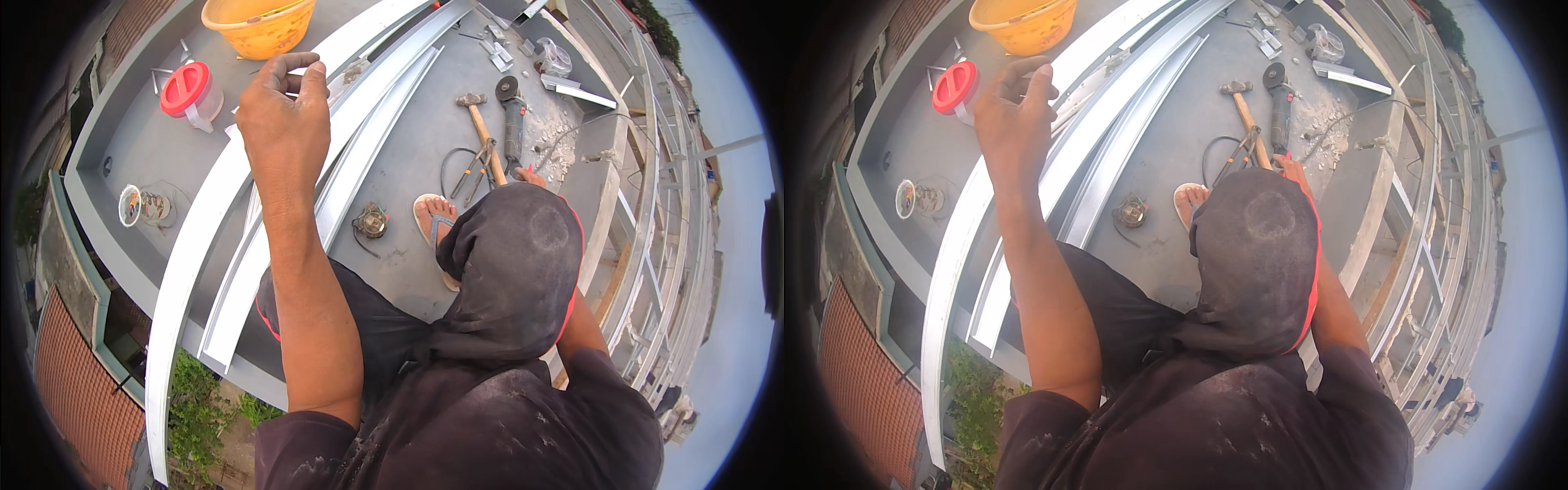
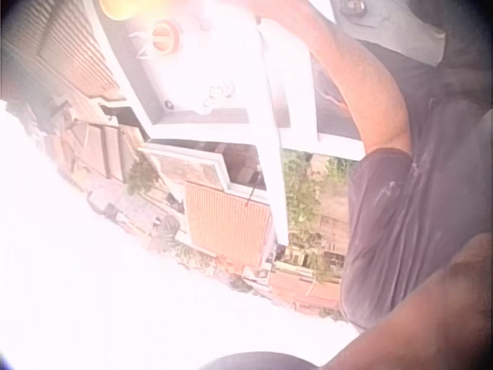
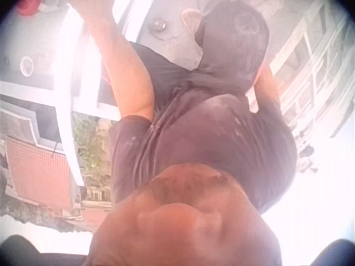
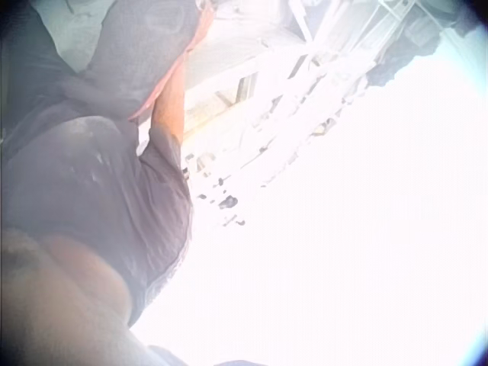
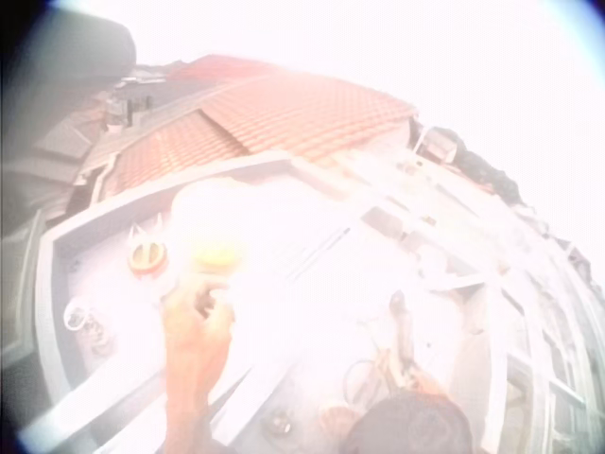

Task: The person measures and marks white metal profiles with a tape measure and marker, then uses an angle grinder to cut them to size on a rooftop construction site.

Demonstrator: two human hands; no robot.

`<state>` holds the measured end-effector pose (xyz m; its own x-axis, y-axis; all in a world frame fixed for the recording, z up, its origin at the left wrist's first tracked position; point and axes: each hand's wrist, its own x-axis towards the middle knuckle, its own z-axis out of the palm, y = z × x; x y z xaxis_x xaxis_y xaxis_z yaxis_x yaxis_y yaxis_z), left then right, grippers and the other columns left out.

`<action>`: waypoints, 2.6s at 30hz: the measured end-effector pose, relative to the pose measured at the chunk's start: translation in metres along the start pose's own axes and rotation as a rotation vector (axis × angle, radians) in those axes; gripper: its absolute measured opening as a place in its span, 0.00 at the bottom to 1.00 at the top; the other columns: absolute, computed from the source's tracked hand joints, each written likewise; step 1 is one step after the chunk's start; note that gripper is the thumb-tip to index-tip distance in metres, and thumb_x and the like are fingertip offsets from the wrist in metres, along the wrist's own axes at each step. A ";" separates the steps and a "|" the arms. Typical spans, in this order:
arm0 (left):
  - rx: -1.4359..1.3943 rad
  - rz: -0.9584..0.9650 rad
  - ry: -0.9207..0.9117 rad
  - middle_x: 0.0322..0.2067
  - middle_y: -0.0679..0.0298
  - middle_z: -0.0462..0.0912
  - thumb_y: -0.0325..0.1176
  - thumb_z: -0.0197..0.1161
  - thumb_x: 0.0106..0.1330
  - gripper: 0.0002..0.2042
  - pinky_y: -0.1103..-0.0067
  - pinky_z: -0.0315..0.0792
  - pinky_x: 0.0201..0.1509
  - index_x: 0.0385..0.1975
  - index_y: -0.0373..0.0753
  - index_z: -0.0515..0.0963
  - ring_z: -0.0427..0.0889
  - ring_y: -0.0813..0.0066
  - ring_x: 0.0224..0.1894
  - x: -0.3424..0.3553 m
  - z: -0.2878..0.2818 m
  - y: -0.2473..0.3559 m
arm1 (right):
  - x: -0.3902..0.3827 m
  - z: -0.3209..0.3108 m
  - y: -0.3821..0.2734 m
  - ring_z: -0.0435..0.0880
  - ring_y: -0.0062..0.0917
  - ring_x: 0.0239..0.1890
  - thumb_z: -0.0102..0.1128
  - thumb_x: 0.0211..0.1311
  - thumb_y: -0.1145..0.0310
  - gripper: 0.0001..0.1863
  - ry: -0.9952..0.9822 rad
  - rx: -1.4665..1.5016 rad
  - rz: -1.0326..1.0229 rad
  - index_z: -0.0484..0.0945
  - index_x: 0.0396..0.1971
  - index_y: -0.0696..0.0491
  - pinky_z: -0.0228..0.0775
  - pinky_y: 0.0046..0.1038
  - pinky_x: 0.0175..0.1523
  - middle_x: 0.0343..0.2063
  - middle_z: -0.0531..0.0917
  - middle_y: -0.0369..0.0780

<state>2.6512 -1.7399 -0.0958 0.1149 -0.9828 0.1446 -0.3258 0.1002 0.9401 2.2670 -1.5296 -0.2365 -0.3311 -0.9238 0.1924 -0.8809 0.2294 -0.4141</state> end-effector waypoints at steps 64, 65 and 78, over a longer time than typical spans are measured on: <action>0.387 -0.270 0.199 0.32 0.64 0.86 0.37 0.71 0.72 0.14 0.83 0.73 0.37 0.50 0.35 0.85 0.83 0.81 0.33 -0.128 -0.116 0.001 | -0.035 0.059 0.059 0.78 0.45 0.57 0.68 0.61 0.75 0.28 -0.439 0.043 -0.144 0.75 0.62 0.50 0.72 0.43 0.62 0.54 0.79 0.47; 0.389 -0.332 0.030 0.33 0.65 0.85 0.35 0.72 0.71 0.14 0.82 0.74 0.40 0.50 0.35 0.85 0.82 0.80 0.35 -0.139 -0.104 -0.007 | -0.039 0.049 0.058 0.78 0.45 0.57 0.68 0.61 0.75 0.28 -0.407 0.038 -0.099 0.75 0.63 0.50 0.72 0.43 0.62 0.54 0.79 0.47; 0.806 -0.402 -0.993 0.34 0.47 0.90 0.32 0.71 0.66 0.17 0.68 0.80 0.49 0.51 0.28 0.85 0.90 0.58 0.38 -0.095 -0.061 -0.032 | -0.118 -0.008 0.095 0.83 0.42 0.52 0.65 0.62 0.77 0.27 0.064 -0.130 0.382 0.74 0.63 0.52 0.78 0.40 0.56 0.54 0.79 0.48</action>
<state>2.7077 -1.6406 -0.1213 -0.2812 -0.6524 -0.7038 -0.9284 -0.0009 0.3717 2.2196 -1.3964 -0.2918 -0.6595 -0.7446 0.1036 -0.7245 0.5928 -0.3516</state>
